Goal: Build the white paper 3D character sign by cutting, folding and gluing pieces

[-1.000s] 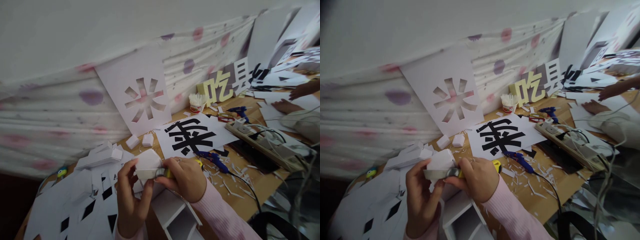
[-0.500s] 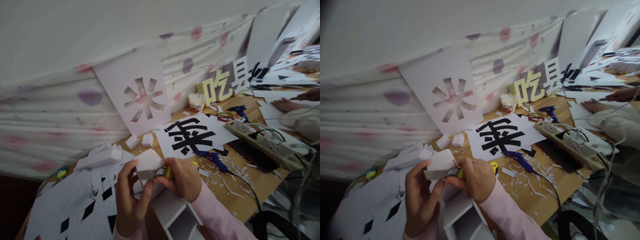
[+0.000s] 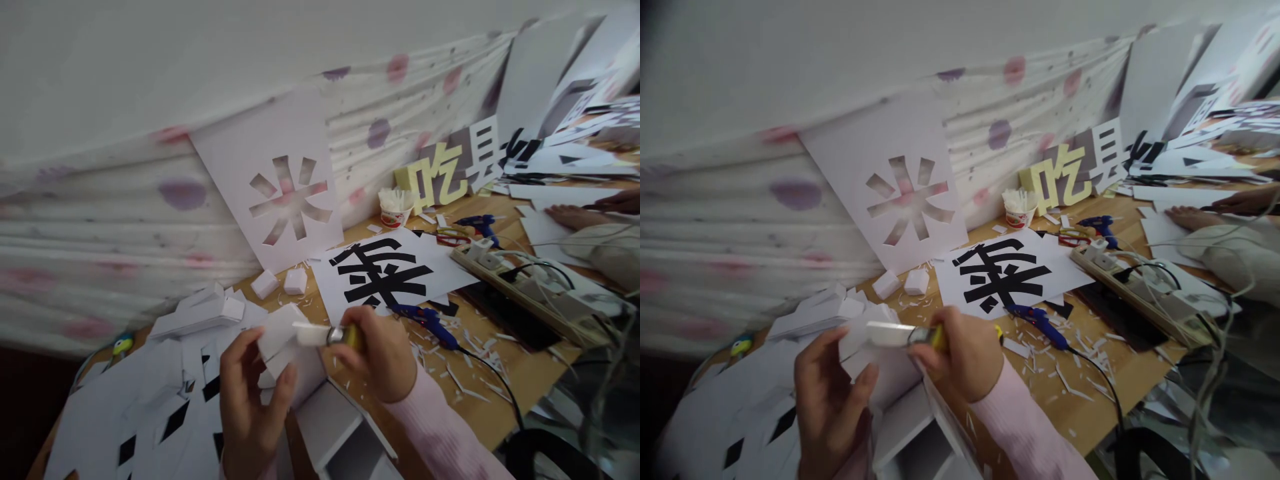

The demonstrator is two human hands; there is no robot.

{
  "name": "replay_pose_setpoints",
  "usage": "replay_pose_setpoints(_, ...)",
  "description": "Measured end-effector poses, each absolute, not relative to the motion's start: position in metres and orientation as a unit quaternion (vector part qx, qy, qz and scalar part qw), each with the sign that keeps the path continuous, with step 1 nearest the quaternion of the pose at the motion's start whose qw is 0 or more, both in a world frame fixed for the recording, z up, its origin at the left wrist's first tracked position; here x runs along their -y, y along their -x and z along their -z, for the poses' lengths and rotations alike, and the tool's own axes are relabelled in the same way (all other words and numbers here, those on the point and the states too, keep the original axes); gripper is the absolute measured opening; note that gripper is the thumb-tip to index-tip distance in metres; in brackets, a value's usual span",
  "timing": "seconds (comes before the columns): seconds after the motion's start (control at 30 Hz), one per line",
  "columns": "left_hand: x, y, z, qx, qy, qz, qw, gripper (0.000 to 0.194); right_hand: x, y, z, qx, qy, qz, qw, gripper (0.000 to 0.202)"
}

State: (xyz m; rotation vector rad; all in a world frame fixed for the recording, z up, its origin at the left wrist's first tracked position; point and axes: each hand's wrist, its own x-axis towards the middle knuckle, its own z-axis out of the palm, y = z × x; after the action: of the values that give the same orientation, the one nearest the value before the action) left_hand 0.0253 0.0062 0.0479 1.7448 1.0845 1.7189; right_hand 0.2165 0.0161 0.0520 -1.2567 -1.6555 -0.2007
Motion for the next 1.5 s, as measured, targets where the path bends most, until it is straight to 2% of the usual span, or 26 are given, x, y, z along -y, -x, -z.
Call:
replay_pose_setpoints(0.17, -0.009, -0.026, -0.047, -0.412, -0.665, -0.584, 0.216, 0.05, -0.015, -0.199, -0.06, 0.739, 0.461, 0.073, 0.486, 0.063)
replay_pose_setpoints(0.5, -0.011, -0.026, -0.048, -0.402, -0.674, -0.573, 0.235, 0.051, -0.019, -0.198, -0.055, 0.704, 0.477, 0.13, 0.51, 0.056)
replay_pose_setpoints(0.8, -0.008, -0.027, -0.041, -0.418, -0.65, -0.583, 0.252, 0.052, -0.019, -0.198, -0.041, 0.674, 0.505, 0.123, 0.525, 0.056)
replay_pose_setpoints(0.87, -0.006, -0.025, -0.042, -0.416, -0.641, -0.595, 0.249, 0.049, -0.025, -0.211, -0.03, 0.645, 0.538, 0.11, 0.532, 0.05)
replay_pose_setpoints(1.03, -0.004, -0.014, -0.045, -0.418, -0.579, -0.655, 0.247, 0.047, -0.037, -0.253, -0.019, 0.584, 0.596, 0.017, 0.55, 0.022)
replay_pose_setpoints(1.1, -0.009, -0.01, -0.045, -0.411, -0.57, -0.659, 0.267, 0.047, -0.034, -0.254, -0.026, 0.624, 0.563, -0.034, 0.541, 0.026)
replay_pose_setpoints(1.27, -0.032, -0.004, -0.047, -0.35, -0.626, -0.606, 0.344, 0.057, -0.025, -0.231, -0.055, 0.748, 0.459, -0.087, 0.472, 0.06)
replay_pose_setpoints(1.4, -0.043, -0.008, -0.045, -0.316, -0.624, -0.615, 0.365, 0.046, -0.025, -0.224, -0.07, 0.794, 0.451, -0.04, 0.407, 0.072)
replay_pose_setpoints(1.5, -0.043, -0.012, -0.043, -0.308, -0.624, -0.618, 0.367, 0.044, -0.024, -0.225, -0.072, 0.793, 0.468, 0.025, 0.389, 0.076)
